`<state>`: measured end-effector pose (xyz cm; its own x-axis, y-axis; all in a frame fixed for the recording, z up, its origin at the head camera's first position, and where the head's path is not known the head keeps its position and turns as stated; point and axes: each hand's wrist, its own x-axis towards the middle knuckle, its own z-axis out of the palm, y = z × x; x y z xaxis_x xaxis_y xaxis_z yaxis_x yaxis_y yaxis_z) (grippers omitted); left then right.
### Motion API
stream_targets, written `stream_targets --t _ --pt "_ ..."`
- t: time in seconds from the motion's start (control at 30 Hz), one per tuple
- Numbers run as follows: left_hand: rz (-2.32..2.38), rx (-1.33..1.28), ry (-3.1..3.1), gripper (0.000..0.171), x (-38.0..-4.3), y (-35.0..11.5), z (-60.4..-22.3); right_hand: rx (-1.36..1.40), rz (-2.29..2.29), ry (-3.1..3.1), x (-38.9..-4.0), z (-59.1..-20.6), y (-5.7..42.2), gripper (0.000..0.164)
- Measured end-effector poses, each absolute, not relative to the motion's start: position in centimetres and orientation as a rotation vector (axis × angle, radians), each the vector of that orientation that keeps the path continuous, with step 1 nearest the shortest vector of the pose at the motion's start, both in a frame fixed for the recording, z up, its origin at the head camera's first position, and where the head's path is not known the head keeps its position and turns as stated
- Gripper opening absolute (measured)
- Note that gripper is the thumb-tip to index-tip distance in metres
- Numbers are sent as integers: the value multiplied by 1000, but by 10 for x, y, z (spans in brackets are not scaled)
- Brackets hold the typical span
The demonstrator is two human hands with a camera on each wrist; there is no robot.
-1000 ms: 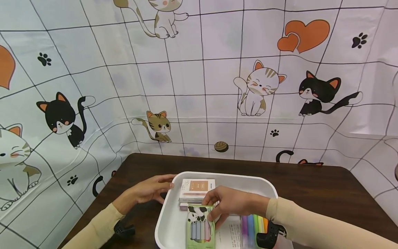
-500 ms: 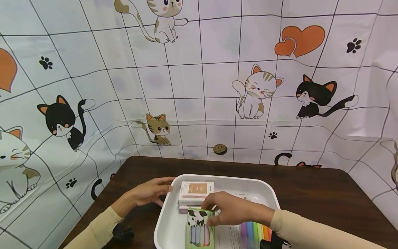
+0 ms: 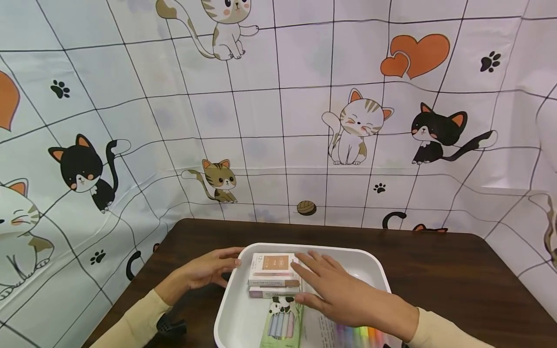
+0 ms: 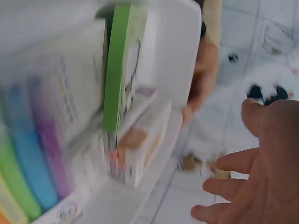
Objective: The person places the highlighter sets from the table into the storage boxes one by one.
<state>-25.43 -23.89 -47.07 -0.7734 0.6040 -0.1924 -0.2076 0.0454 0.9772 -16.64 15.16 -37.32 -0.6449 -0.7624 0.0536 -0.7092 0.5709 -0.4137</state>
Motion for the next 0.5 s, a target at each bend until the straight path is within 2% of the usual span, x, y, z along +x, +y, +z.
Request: stream_targets --t 0.2,0.5 --pt "1750 385 1830 61 -252 -244 -469 -1072 -763 2820 -174 -379 178 71" --pt "1640 407 1991 62 -247 -251 -456 -959 -554 3134 -183 -387 203 80"
